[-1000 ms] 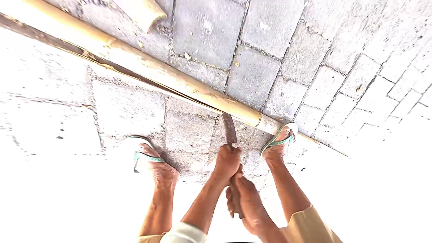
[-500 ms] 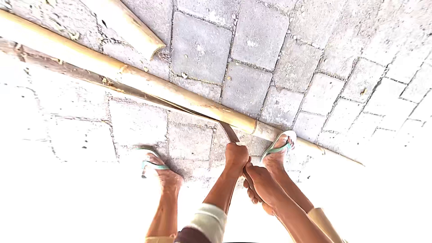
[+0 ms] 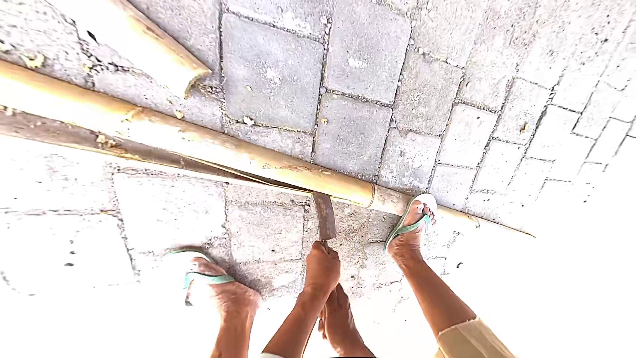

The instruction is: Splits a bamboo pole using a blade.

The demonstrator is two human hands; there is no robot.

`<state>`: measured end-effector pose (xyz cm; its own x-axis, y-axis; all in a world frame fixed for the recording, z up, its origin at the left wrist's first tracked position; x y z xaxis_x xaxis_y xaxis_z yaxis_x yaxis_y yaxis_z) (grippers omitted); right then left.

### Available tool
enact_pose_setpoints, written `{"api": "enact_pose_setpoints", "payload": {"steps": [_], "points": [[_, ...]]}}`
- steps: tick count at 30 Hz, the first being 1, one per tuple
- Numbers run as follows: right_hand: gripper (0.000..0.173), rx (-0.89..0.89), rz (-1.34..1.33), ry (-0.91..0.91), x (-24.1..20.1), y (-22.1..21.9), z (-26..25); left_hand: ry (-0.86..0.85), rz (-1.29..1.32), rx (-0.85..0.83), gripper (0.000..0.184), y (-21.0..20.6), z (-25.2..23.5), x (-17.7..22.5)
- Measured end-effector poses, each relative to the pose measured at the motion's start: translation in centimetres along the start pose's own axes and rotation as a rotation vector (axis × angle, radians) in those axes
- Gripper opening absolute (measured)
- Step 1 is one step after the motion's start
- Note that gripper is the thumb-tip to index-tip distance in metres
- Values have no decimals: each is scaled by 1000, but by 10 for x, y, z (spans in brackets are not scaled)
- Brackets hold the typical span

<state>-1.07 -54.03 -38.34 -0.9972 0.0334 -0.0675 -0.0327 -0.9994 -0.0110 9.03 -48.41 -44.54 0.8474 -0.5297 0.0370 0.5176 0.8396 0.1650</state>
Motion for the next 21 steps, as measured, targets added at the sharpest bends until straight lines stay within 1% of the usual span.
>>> {"api": "enact_pose_setpoints", "payload": {"steps": [2, 3, 4, 5, 6, 7, 8, 9, 10, 12, 13, 14, 15, 16, 17, 18, 19, 20, 21], "points": [[43, 5, -94, 151, 14, -27, -15, -55, -87, 0, 18, 12, -15, -13], [43, 9, -139, 301, 12, -39, -15, -87, -148, -4, 19, 20, -21, -21], [42, 12, -135, 500, -9, -46, -7, -121, -215, -10, 21, 30, -28, -27], [38, 26, -38, 618, -61, -45, 11, -157, -290, -14, 22, 42, -36, -31], [32, 51, 127, 237, -156, -38, 50, -196, -352, -14, 22, 53, -46, -33], [29, 68, 258, -98, -241, -27, 73, -228, -389, -15, 21, 62, -53, -34], [26, 113, 336, -149, -289, -18, 89, -236, -408, -16, 20, 69, -55, -35], [24, 161, 362, -118, -308, -14, 101, -217, -405, -24, 18, 71, -53, -35], [24, 162, 355, -112, -313, -15, 113, -185, -382, -40, 16, 70, -46, -34], [30, -2, 314, -230, -314, -27, 138, -117, -282, -108, 17, 69, -28, -25], [32, 7, 255, -242, -291, -34, 140, -90, -199, -151, 22, 68, -17, -18], [33, 63, 145, -142, -242, -41, 131, -73, -101, -188, 26, 67, -5, -11], [33, 84, -31, 120, -170, -42, 107, -58, 22, -221, 30, 64, 7, -1], [35, 68, -214, 268, -110, -42, 84, -31, 164, -250, 32, 60, 17, 9], [35, 75, -245, 185, -85, -37, 74, 7, 314, -279, 31, 56, 28, 21], [31, 98, -159, 61, -87, -25, 75, 46, 462, -301, 29, 53, 37, 34], [26, 119, 9, -31, -104, -8, 80, 83, 589, -306, 27, 48, 43, 47], [26, 130, 238, -93, -128, 11, 89, 117, 694, -296, 25, 42, 49, 61], [35, 127, 506, -134, -153, 31, 96, 141, 761, -268, 24, 34, 53, 75]]}}
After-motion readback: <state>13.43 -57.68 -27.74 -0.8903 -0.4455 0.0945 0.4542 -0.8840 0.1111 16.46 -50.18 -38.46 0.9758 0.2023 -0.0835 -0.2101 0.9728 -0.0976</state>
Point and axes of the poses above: each hand's wrist, its own z-axis away from the middle knuckle, its own y-axis out of the back of the hand, x = y × z, the point moved 3 cm from there along -z, towards the middle knuckle, and after that the axes turned 1 degree about -x, right-handed, at the moved point
